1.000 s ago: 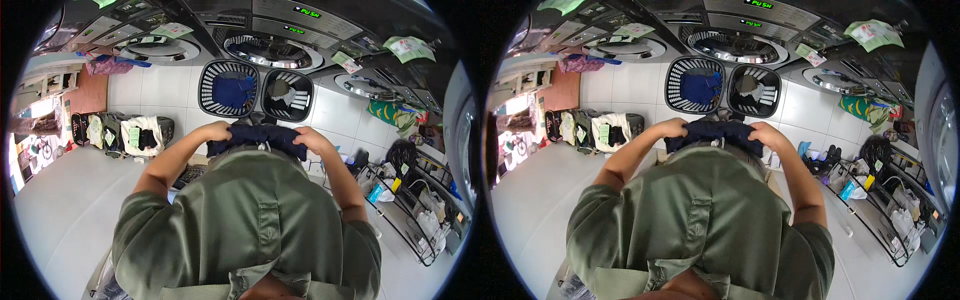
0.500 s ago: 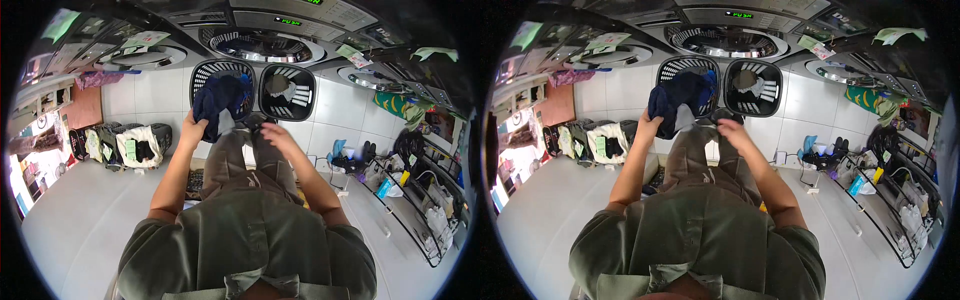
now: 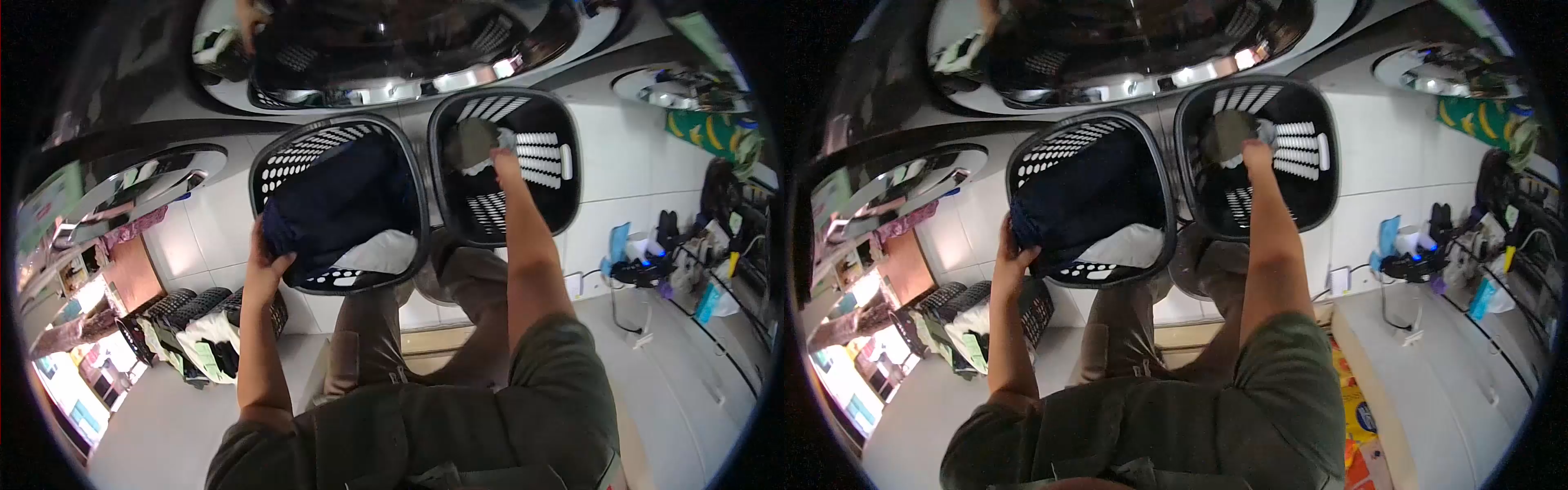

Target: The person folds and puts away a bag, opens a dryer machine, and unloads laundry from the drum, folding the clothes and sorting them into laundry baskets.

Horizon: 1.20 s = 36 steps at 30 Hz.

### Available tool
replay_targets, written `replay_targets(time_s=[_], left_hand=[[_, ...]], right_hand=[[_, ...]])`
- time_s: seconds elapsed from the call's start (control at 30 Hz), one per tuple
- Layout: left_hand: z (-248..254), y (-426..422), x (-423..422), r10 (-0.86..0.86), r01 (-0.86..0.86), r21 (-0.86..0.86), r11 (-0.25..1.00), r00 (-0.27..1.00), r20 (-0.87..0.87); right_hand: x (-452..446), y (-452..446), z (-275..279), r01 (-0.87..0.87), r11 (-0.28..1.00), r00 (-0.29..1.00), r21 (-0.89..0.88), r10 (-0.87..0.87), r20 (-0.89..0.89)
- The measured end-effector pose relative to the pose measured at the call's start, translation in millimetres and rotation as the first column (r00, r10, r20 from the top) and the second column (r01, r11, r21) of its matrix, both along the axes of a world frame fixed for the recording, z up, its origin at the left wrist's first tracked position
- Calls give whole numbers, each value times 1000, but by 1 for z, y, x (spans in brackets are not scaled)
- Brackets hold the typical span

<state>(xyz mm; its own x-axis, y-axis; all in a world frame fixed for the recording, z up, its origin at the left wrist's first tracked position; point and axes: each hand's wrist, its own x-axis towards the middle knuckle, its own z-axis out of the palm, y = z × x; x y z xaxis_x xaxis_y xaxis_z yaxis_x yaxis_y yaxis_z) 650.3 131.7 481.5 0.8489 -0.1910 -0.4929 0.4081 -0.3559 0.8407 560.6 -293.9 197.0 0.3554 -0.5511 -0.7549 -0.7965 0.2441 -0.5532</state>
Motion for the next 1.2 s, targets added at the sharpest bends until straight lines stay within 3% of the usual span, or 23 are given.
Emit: replay_targets(time_s=[0.03, 0.07, 0.1, 0.13, 0.17, 0.23, 0.33, 0.37, 0.43, 0.5, 0.53, 0.6, 0.67, 0.7, 0.77, 0.83, 0.9, 0.93, 0.97, 1.0, 1.03, 1.13, 1.2], left_hand=[[-29, 35, -2, -157, 106, 393, 913, 983, 99], [-54, 66, -8, -191, 99, 513, 853, 973, 129], [-80, 96, -15, -164, 81, 436, 896, 974, 157], [-88, 99, -26, 139, -138, 266, 954, 990, 13], [-104, 113, -40, 161, -165, 189, 968, 986, 36], [-125, 125, -57, 84, -114, 287, 951, 990, 114], [-113, 67, -63, 50, -102, 326, 940, 985, 165], [-103, 46, -61, 31, -85, 319, 944, 985, 172], [-86, 19, -61, 8, -19, 160, 987, 997, 70], [-69, -16, -59, -113, 113, 35, 993, 994, 1], [-67, -34, -60, -74, 67, -81, 994, 993, -92], [-50, -76, -59, -36, -89, -339, 937, 938, -345], [-20, -122, -61, -301, 328, -110, 938, 931, 206], [4, -144, -57, -452, 442, 148, 885, 737, 503], [64, -176, -49, -485, 523, 122, 844, 645, 591], [110, -194, -37, -641, 709, 116, 695, 538, 547], [152, -215, -31, -542, 625, -155, 765, 755, 369], [163, -226, -20, -589, 659, -322, 680, 752, 295], [223, -222, -22, -631, 637, -415, 650, 756, 173], [238, -222, -17, -683, 635, -442, 633, 727, 67], [250, -223, -9, -727, 631, -465, 621, 686, -40], [277, -204, 8, -732, 495, -606, 623, 641, -229], [312, -185, 14, -613, 385, -627, 677, 766, -191]], right_hand=[[5, -7, -52, -90, 988, 990, -127, 103, 97], [20, -16, -79, -363, 891, 928, -273, 373, -14], [31, -26, -95, -610, 699, 786, -372, 595, -171], [41, -25, -109, -607, 690, 794, -395, 543, -273], [46, -17, -115, -571, 704, 821, -423, 476, -317], [56, 0, -123, -491, 727, 862, -480, 327, -387], [41, -4, -154, -726, 558, 681, -402, 503, -532], [33, -1, -136, -734, 552, 672, -395, 506, -541], [22, -1, -66, -345, 825, 938, -447, 282, -203], [15, 33, 60, -165, 845, 981, -509, 193, 2], [8, 48, 114, -189, 795, 971, -576, 238, 10], [-10, 78, 216, 68, 869, 910, -490, 147, 389], [-26, 95, 322, 189, 917, 812, -351, 55, 580], [-34, 96, 375, 256, 955, 787, -153, -114, 606], [-56, 87, 457, 336, 921, 636, 197, -376, 674], [-69, 70, 516, 407, 844, 459, 348, -519, 721], [-97, 42, 514, -131, 820, 160, 558, -538, 828], [-96, 47, 516, -41, 843, 315, 537, -499, 807], [-92, 58, 517, 45, 863, 468, 503, -463, 753], [-81, 67, 512, -102, 949, 542, 297, -197, 817], [-72, 89, 537, -172, 944, 580, 280, -133, 804], [-72, 95, 564, -210, 922, 487, 327, -191, 852], [-81, 86, 583, 23, 974, 453, 226, -211, 866]])
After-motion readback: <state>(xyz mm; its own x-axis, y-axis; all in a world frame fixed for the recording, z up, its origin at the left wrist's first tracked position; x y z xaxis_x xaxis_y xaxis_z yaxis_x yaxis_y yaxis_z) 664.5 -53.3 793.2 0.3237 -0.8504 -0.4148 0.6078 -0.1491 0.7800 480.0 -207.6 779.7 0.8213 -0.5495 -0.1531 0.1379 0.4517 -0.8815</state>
